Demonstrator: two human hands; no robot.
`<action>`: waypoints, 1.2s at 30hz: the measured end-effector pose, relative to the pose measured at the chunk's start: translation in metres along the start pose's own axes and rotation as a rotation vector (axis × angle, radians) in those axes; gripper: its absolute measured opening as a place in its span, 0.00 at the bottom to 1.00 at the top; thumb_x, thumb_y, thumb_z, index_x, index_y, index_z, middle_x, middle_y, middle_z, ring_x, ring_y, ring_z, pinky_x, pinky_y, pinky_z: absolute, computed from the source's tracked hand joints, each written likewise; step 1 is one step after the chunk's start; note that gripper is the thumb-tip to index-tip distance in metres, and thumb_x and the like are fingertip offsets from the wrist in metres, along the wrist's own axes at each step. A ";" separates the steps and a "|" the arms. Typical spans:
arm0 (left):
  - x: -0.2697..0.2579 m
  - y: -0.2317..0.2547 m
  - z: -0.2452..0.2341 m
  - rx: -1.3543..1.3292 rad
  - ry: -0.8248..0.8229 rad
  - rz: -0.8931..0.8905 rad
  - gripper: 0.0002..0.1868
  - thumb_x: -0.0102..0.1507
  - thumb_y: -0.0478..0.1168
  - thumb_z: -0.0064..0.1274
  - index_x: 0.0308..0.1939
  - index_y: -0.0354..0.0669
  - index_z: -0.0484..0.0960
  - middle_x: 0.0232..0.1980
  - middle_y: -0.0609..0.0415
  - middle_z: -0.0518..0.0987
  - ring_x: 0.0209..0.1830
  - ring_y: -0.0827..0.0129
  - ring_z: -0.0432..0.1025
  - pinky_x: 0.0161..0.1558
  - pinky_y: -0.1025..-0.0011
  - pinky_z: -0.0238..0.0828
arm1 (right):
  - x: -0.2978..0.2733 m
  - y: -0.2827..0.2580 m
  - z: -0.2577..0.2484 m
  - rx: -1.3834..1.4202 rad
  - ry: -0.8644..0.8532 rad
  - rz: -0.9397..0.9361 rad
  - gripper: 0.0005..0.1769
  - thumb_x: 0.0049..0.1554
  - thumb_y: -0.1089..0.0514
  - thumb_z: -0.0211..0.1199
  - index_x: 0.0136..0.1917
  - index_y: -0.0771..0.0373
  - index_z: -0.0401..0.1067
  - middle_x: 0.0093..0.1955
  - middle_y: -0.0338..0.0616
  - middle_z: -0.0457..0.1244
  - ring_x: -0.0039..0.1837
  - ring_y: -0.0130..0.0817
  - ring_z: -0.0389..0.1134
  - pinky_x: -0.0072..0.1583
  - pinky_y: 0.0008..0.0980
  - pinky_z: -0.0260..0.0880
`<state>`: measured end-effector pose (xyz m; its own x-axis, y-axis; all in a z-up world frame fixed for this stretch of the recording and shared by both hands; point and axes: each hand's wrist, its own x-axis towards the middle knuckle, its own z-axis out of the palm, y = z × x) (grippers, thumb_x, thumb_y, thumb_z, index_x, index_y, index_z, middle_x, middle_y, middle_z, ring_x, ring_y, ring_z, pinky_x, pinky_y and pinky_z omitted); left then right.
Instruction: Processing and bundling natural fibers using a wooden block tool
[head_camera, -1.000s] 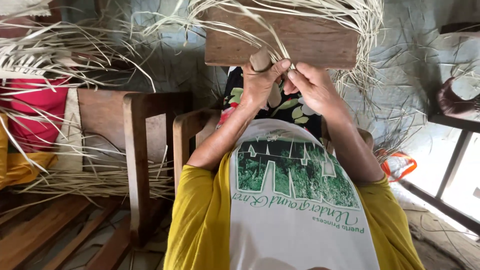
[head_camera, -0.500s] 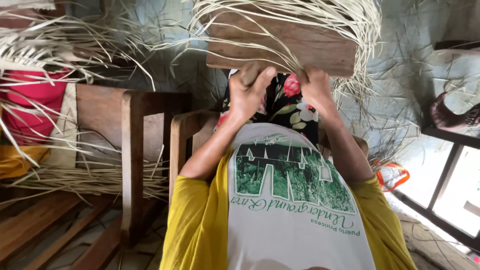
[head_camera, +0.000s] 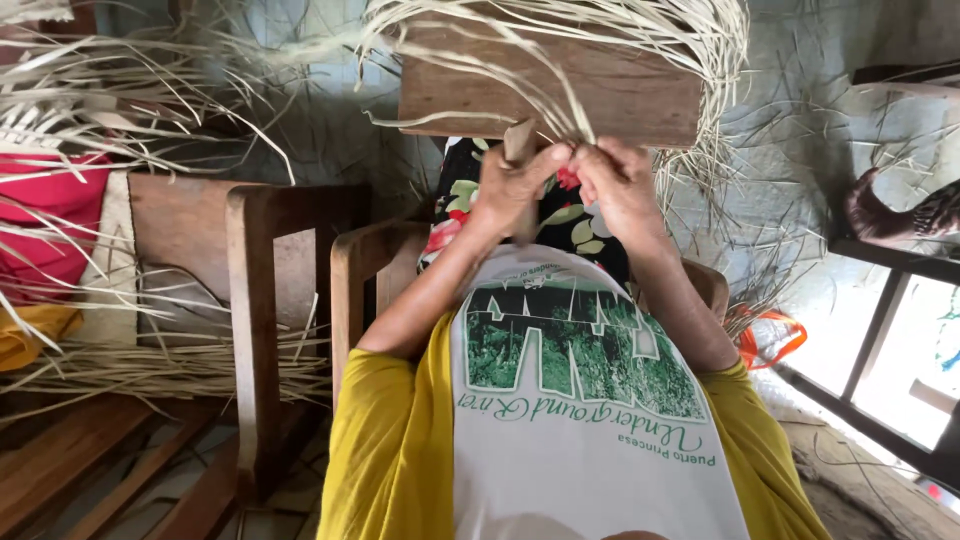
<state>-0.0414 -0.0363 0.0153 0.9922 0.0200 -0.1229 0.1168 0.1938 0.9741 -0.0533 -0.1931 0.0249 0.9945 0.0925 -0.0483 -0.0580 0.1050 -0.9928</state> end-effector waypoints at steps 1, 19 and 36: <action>0.003 -0.027 0.003 -0.186 0.030 -0.024 0.19 0.57 0.46 0.71 0.34 0.33 0.81 0.20 0.51 0.74 0.19 0.72 0.70 0.23 0.74 0.63 | 0.000 0.006 0.002 -0.034 -0.014 -0.017 0.08 0.69 0.64 0.57 0.50 0.66 0.75 0.34 0.51 0.64 0.30 0.23 0.60 0.32 0.28 0.71; 0.122 0.041 -0.302 0.840 0.858 0.473 0.17 0.70 0.50 0.59 0.54 0.49 0.71 0.51 0.43 0.71 0.46 0.49 0.72 0.41 0.53 0.75 | -0.043 -0.036 -0.102 -0.383 0.045 0.292 0.15 0.71 0.59 0.55 0.41 0.56 0.71 0.34 0.32 0.60 0.38 0.21 0.61 0.42 0.22 0.62; 0.029 0.133 -0.027 0.350 -0.693 0.363 0.21 0.74 0.47 0.42 0.43 0.32 0.82 0.70 0.35 0.64 0.66 0.42 0.75 0.63 0.53 0.83 | 0.015 -0.028 -0.013 -0.444 -0.258 0.067 0.14 0.70 0.52 0.60 0.41 0.54 0.71 0.33 0.28 0.57 0.34 0.19 0.53 0.39 0.23 0.48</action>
<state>0.0013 0.0164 0.1366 0.7599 -0.6039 0.2405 -0.3196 -0.0248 0.9472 -0.0356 -0.2073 0.0502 0.9328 0.3318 -0.1407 -0.0230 -0.3349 -0.9420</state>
